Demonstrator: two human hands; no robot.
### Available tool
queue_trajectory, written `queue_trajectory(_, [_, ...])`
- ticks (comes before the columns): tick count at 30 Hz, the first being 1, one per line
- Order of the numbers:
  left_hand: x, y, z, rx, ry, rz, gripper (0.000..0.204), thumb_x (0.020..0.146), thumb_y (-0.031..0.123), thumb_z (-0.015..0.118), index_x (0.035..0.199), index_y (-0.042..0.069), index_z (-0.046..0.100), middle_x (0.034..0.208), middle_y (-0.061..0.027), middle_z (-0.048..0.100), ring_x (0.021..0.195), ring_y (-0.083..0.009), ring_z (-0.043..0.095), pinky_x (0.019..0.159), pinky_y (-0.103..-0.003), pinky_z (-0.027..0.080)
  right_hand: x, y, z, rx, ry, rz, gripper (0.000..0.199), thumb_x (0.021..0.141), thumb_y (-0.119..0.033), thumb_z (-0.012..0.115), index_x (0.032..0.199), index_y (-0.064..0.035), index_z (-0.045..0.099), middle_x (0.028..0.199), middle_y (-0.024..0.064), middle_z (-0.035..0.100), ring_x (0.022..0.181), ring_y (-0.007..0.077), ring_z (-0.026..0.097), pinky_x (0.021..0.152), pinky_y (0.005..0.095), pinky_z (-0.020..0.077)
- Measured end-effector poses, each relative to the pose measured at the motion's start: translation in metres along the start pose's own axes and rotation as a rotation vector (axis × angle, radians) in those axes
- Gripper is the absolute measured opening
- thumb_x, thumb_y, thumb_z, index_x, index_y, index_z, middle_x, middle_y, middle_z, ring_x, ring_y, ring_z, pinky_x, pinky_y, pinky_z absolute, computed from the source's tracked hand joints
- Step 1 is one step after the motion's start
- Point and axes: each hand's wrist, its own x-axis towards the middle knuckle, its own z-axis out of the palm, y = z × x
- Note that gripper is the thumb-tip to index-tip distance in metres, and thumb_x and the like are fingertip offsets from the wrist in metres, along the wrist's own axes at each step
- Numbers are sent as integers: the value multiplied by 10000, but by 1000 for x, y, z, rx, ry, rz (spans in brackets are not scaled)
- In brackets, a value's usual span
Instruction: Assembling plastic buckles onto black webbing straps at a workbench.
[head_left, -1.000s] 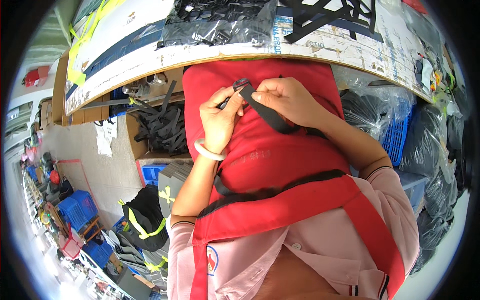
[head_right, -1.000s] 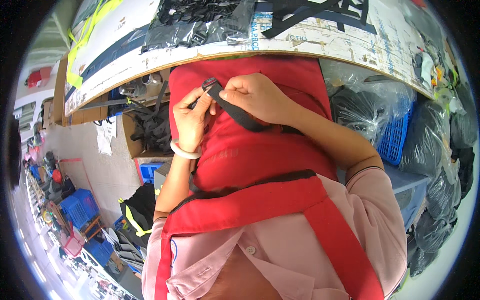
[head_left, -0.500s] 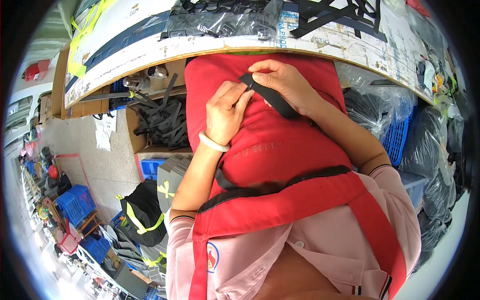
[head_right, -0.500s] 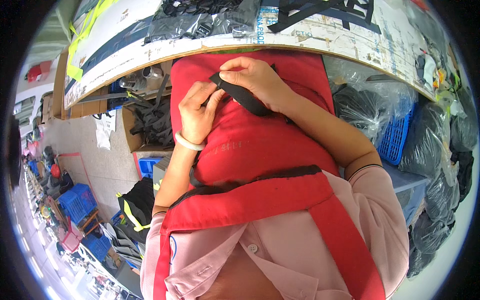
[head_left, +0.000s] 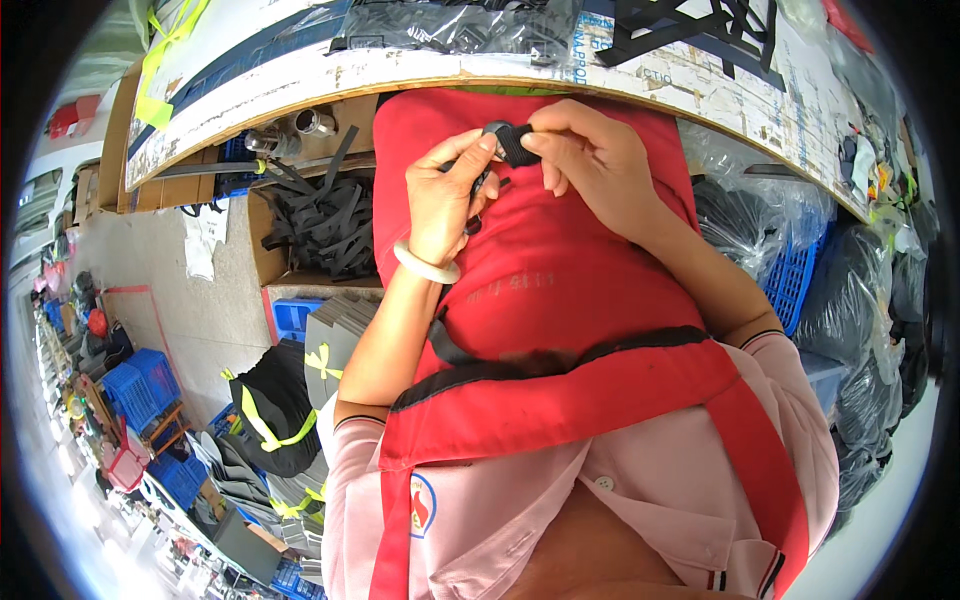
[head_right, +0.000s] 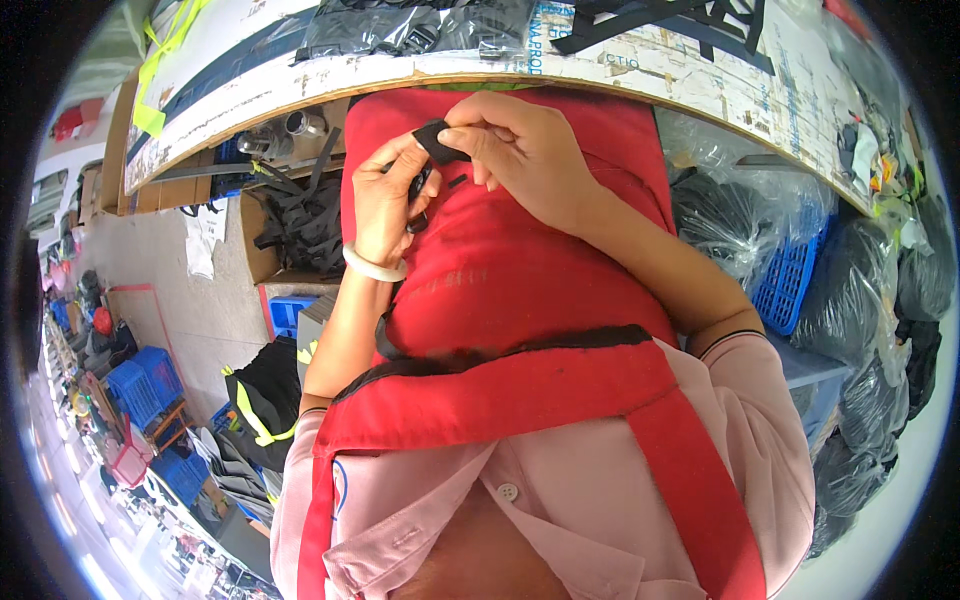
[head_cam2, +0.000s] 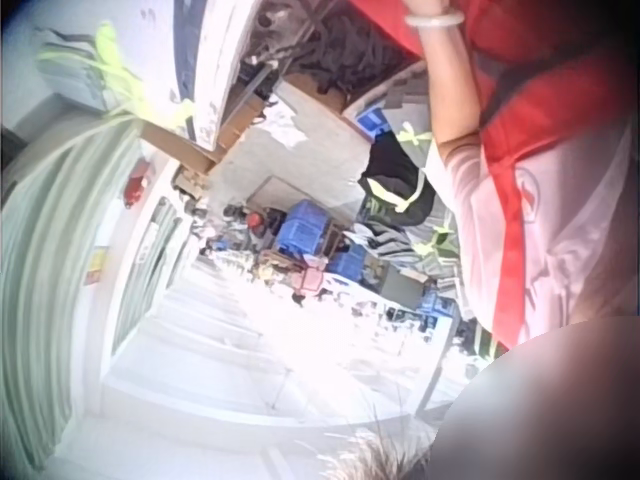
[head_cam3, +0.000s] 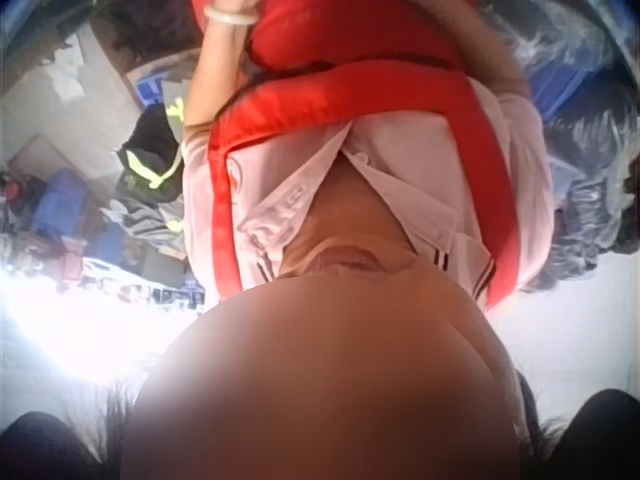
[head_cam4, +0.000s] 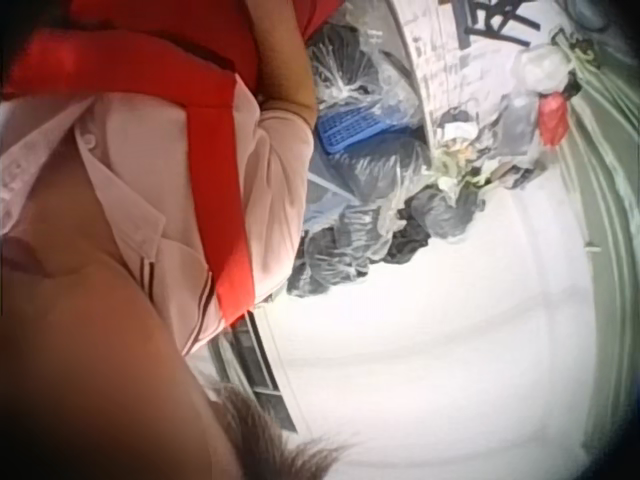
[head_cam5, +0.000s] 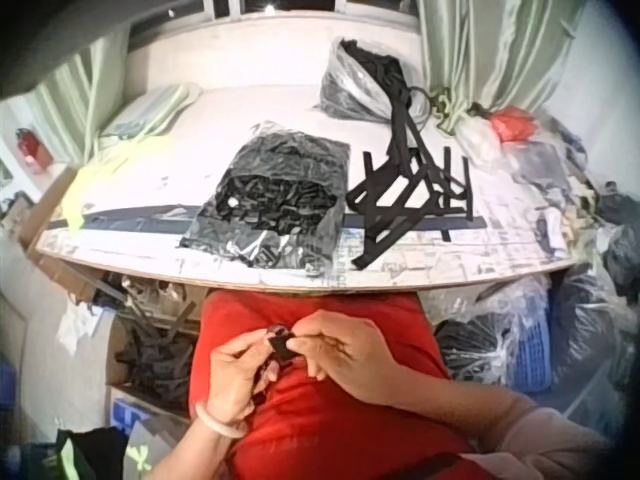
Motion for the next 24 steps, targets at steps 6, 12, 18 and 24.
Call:
queue_trajectory(6, [-2,-9,1,80,61,94,160,872,101,676,987,-10,681,620,-31,612,420,-48,448,376,-182,299,1,12,-9,-3,-63,294,192,873,-131,634,991,-8,547,720,30,597,577,70,575,472,201,476])
queue_trajectory(12, [1,-13,-4,110,-26,273,143,873,61,662,995,-9,692,681,-11,581,514,-45,482,431,-186,319,12,26,3,187,5,264,184,893,-176,622,957,-17,556,723,32,598,575,78,585,473,197,479])
queue_trajectory(18, [-13,3,-16,256,-75,163,142,863,-7,629,990,-24,690,711,0,560,530,-42,455,461,-186,315,17,52,-10,474,-360,567,220,944,-245,553,916,-31,590,694,-15,539,519,69,487,473,208,382])
queue_trajectory(24, [-55,40,-96,230,-104,212,109,862,22,599,926,-54,644,775,-50,568,489,-52,440,426,-178,293,26,55,-16,-8,-83,267,169,927,-217,594,938,-51,621,700,-14,568,601,55,533,556,203,441])
